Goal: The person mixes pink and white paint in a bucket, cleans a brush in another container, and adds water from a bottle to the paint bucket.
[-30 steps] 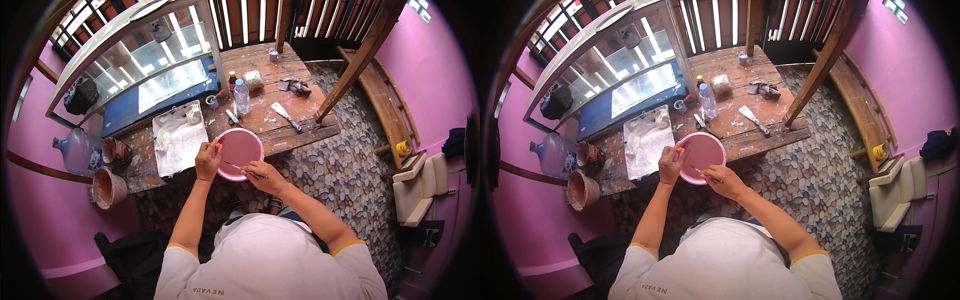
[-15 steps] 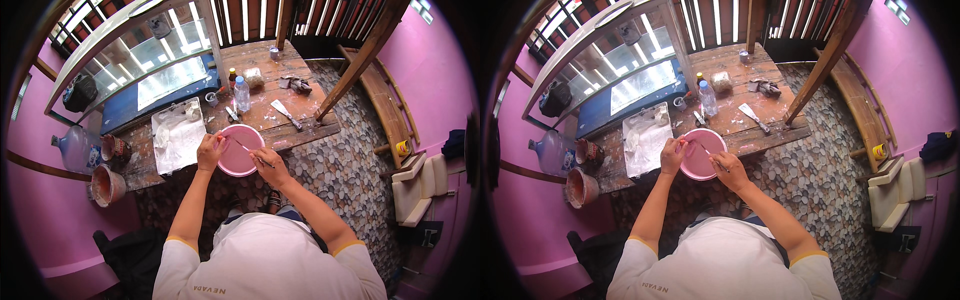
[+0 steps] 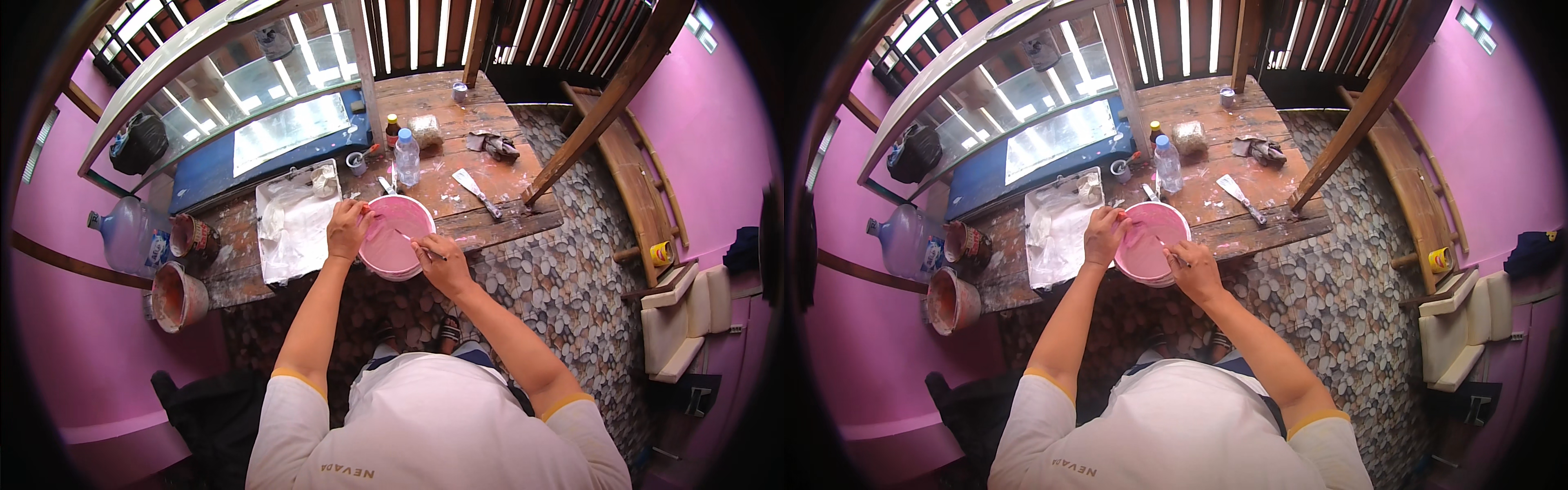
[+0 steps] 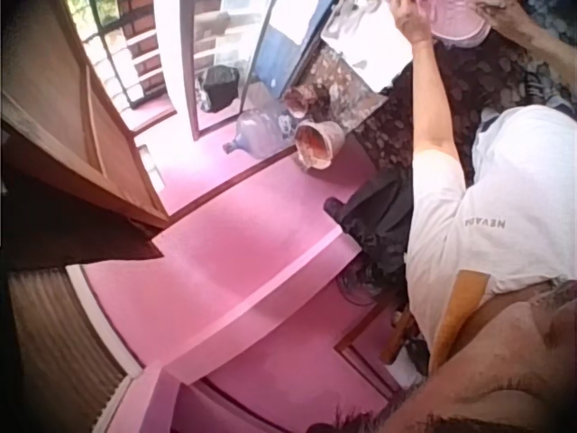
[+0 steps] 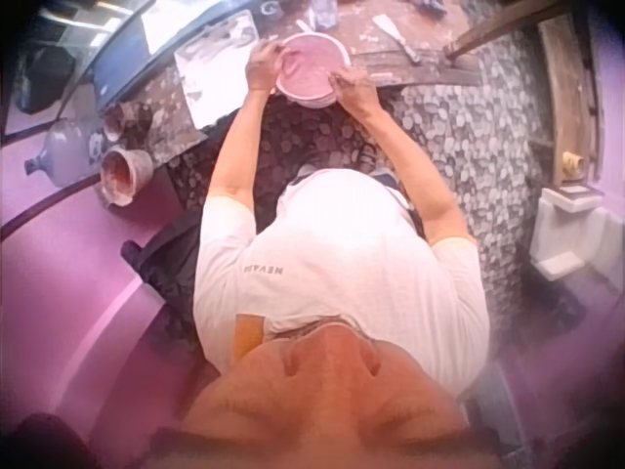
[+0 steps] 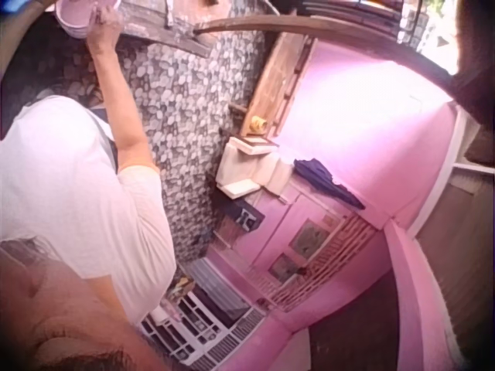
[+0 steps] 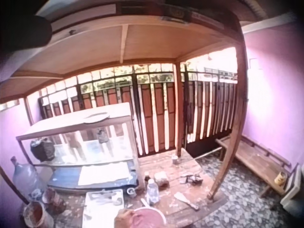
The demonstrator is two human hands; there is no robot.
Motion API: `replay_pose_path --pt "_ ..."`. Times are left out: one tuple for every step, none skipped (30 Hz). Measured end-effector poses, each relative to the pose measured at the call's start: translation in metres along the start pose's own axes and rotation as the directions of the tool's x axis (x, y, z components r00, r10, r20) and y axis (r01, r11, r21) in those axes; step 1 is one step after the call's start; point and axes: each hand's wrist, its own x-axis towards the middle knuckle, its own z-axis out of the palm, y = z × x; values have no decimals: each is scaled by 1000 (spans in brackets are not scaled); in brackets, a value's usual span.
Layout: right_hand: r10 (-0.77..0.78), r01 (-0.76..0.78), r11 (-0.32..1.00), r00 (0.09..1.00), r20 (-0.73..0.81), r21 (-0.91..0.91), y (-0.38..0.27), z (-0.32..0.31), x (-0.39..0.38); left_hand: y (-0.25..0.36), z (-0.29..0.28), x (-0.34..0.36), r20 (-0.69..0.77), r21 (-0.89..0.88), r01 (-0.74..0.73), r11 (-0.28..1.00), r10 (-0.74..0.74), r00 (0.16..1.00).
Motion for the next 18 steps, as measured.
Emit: replay_pose_path --pt "6 -8 1000 997 -72 -30 -1 2 2 -2 -1 -1 0 2 2 1000 -2 1000" --pt "5 -7 1000 998 -70 -28 -1 3 2 -4 -2 -1 -5 -5 -13 1000 12 1000" --pt "-18 16 999 998 54 50 -2 4 1 -5 -3 -1 -11 -11 -27 1000 27 1000" --pt "-51 29 992 983 174 127 -2 3 1 -6 -4 -2 -11 -12 -26 1000 26 1000" --pt "-51 29 992 983 175 126 -1 4 0 -6 -5 -5 -39 -55 -41 998 39 998" --pt "-18 13 998 997 73 69 -1 6 0 -6 -6 -7 -68 -98 -57 994 51 996" --pt "10 -10 1000 999 -31 14 -1 7 -1 -4 -8 -9 -68 -98 -55 994 49 997" --pt "11 -10 1000 1000 -28 14 -1 9 -2 -2 -9 -10 -67 -105 -22 994 15 998" --pt "10 -9 998 1000 -21 55 -1 10 -4 0 -10 -12 -67 -112 10 994 -18 998" --pt "7 -6 996 1000 -15 94 -2 10 -3 1 -11 -13 -68 -112 10 994 -17 998" --pt "6 -4 996 1000 -15 94 -3 11 -3 3 -12 -15 -61 -86 4 996 -10 998" --pt "23 -20 994 999 -28 106 -4 12 -3 4 -12 -16 -52 -61 -1 998 -2 999" --pt "39 -35 993 999 -37 116 -5 12 -3 7 -12 -17 -56 -62 0 998 -3 998" --pt "37 -32 993 999 -36 114 -4 12 -2 9 -11 -18 -42 -62 -6 998 4 999" --pt "55 -49 992 997 -54 117 -4 12 -1 12 -10 -18 -27 -63 -13 998 11 1000" --pt "77 -67 990 994 -74 123 -4 13 0 12 -8 -19 -27 -62 -13 998 12 1000" --pt "77 -68 990 994 -75 123 -4 13 -1 13 -7 -20 -20 -54 -8 998 7 1000" --pt "76 -74 988 997 -6 136 -4 13 -1 13 -6 -20 -12 -47 -3 999 2 1000"
